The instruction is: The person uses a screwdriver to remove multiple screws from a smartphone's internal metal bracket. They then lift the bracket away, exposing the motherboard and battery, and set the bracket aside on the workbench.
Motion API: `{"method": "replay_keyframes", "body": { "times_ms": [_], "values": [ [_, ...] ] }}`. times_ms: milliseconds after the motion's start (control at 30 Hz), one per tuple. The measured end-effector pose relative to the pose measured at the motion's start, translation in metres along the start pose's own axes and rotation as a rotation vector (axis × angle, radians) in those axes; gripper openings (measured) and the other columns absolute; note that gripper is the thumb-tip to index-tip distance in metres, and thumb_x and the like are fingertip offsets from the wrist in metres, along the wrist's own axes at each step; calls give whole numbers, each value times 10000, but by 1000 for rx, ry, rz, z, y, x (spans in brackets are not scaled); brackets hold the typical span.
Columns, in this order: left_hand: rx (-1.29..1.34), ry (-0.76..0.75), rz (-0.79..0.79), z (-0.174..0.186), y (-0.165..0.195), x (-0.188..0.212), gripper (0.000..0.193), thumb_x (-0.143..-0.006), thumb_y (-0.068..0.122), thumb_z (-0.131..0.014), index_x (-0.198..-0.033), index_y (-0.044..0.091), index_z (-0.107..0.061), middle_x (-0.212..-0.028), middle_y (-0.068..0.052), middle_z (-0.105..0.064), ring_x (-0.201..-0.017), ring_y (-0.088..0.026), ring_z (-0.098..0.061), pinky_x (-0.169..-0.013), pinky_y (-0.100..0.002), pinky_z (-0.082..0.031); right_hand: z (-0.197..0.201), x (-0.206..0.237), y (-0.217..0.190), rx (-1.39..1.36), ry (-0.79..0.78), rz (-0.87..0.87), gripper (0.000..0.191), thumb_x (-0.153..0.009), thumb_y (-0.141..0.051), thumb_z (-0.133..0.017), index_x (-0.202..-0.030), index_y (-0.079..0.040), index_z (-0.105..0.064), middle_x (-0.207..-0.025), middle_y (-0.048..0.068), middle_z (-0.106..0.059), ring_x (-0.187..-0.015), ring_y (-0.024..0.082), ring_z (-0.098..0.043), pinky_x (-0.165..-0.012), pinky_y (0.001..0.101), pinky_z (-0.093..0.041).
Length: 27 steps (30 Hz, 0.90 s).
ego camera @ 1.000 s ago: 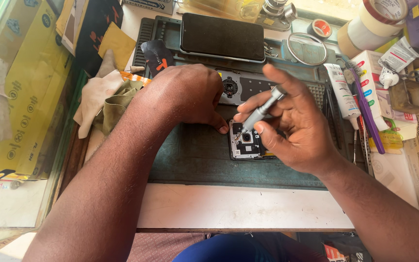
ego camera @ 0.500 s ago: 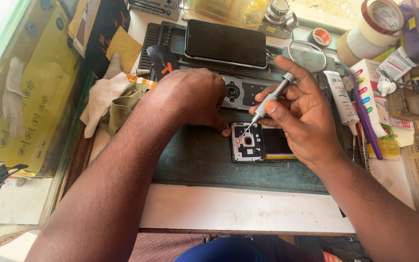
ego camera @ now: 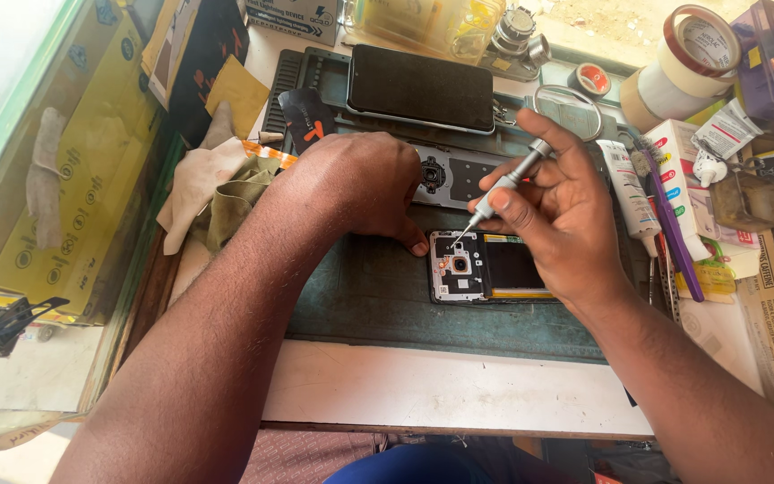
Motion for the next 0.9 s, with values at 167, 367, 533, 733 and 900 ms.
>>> {"method": "replay_keyframes", "body": {
  "times_ms": [167,367,533,733,900],
  "values": [
    [-7,-5,-5,3,1,3,568,-679,596,-881,-974,119,-788,-996,-92,-769,-984,-297,-733,-870,-449,-583,-12,11,-13,156,-117,196,681,-1024,-13,-702,-1606,-74,-353,-1135,116,-696,-1054,163,-735,-937,276,-641],
    [-3,3,-4,4,1,4,568,-675,591,-888,-969,114,-790,-990,-93,-769,-977,-294,-736,-866,-449,-586,-22,16,-16,290,-197,218,677,-1001,22,-701,-1571,-93,-354,-1177,118,-688,-1078,133,-723,-857,220,-633],
    [4,1,9,4,1,2,571,-672,590,-889,-972,116,-786,-984,-88,-771,-965,-289,-740,-861,-448,-588,-23,14,-17,318,-212,211,675,-1004,23,-692,-1571,-97,-346,-1178,120,-685,-1091,134,-726,-871,231,-642],
    [-8,-6,5,3,0,1,567,-681,596,-885,-970,117,-794,-980,-87,-771,-960,-289,-742,-864,-444,-588,-25,14,-15,311,-227,208,683,-1003,31,-689,-1578,-101,-344,-1182,128,-686,-1095,158,-728,-876,248,-650],
    [-5,-4,5,4,-1,2,583,-678,596,-886,-986,110,-794,-981,-93,-774,-959,-285,-743,-868,-439,-588,-28,15,-14,221,-323,200,705,-1014,20,-626,-1610,-119,-276,-1268,141,-680,-1200,198,-714,-952,285,-650]
  ]
}}
Point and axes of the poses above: each hand's wrist, its own x-axis away from the middle knuckle, its own z-axis out of the back of the hand, y = z × x, the point moved 6 cm from there along -x, towards the middle knuckle
